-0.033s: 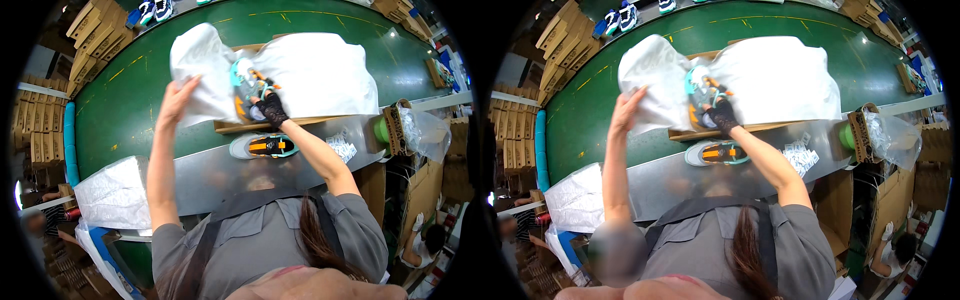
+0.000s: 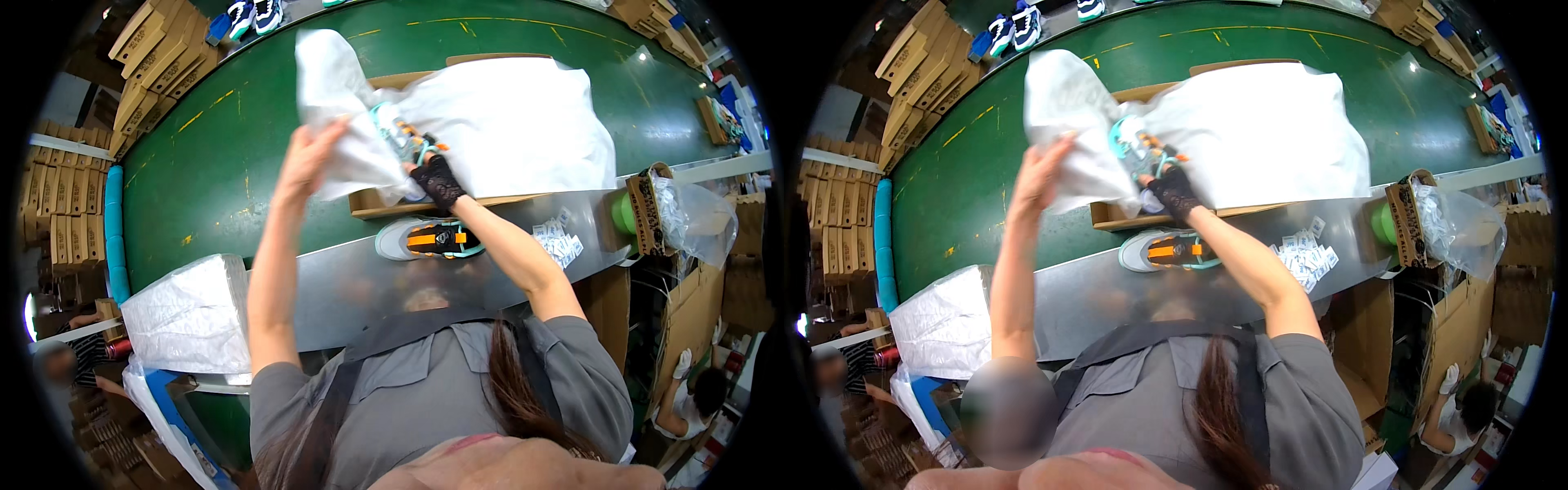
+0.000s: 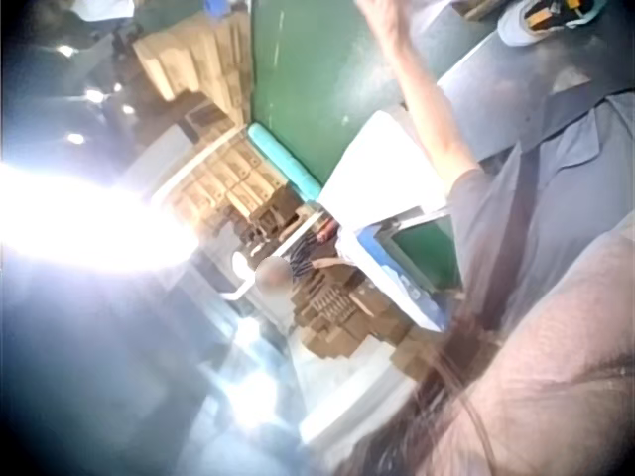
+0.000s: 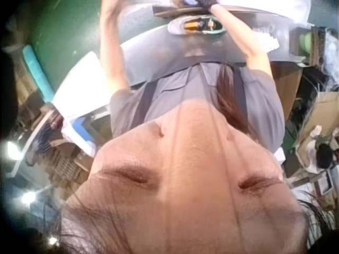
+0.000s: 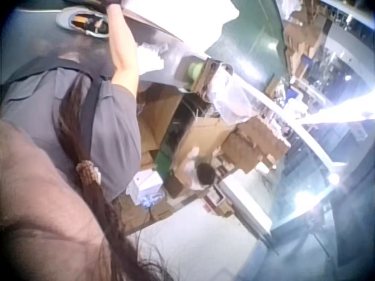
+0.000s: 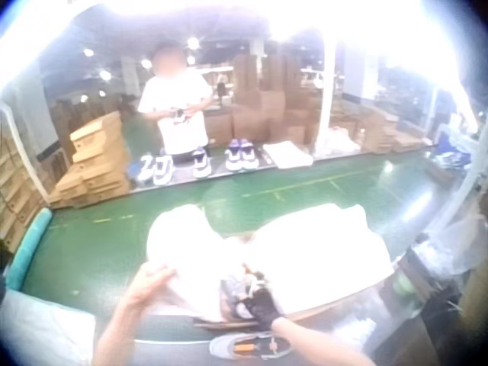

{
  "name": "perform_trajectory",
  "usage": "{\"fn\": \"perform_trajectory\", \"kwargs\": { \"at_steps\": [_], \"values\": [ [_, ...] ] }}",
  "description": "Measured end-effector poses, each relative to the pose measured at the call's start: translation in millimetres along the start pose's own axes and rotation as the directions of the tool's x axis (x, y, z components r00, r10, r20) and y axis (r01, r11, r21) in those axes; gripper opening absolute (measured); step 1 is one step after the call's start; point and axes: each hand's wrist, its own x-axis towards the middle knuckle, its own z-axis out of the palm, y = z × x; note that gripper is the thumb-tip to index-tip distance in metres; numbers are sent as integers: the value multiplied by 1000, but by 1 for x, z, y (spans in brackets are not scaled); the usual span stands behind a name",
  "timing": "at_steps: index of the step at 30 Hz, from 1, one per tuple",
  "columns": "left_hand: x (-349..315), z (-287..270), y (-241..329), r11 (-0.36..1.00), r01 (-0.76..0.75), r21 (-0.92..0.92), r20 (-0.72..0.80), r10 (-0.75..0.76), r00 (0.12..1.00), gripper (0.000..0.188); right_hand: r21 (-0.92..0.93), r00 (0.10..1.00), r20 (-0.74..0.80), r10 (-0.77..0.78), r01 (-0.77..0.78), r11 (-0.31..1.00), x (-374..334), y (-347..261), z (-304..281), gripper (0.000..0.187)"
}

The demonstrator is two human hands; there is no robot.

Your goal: The person repeatedly places pairs of shoes into cardboard boxes, lines them with tissue paper, and closes the boxes. The person handles shoes, tissue paper, and boxes at a workstation in a warehouse setting.

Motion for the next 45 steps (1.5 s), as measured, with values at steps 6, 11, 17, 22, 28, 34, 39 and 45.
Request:
{"fn": "perform_trajectory", "kwargs": {
  "at_steps": [6,11,17,22,28,34,39,45],
  "values": [
    [23,68,-85,936,133,-325,165,-82,983,74,-379,845,457,-280,469,798,-17,-5,14,33],
    [-48,25,-116,884,112,-454,342,57,938,61,-419,841,59,-538,510,751,-95,-14,-67,16],
    [-107,106,-127,541,-297,787,366,-22,930,95,-394,979,-185,-86,6,919,-139,59,-84,38],
    [-101,120,-153,510,-256,821,270,49,962,89,-37,990,-1,140,-140,990,-131,51,-88,63],
    [-122,106,-164,569,-359,740,134,397,908,91,-356,994,-73,-87,56,933,-134,-12,-70,75],
    [-122,103,-165,392,-233,890,169,192,967,76,-428,973,-120,-199,130,894,-68,-22,-48,71],
    [-126,91,-174,457,-280,844,150,299,942,67,-585,816,-185,-548,357,728,-14,-43,-59,52],
    [-188,43,-123,792,69,607,11,-96,995,56,-230,959,-194,-205,158,960,18,-27,-71,62]
  ]
}}
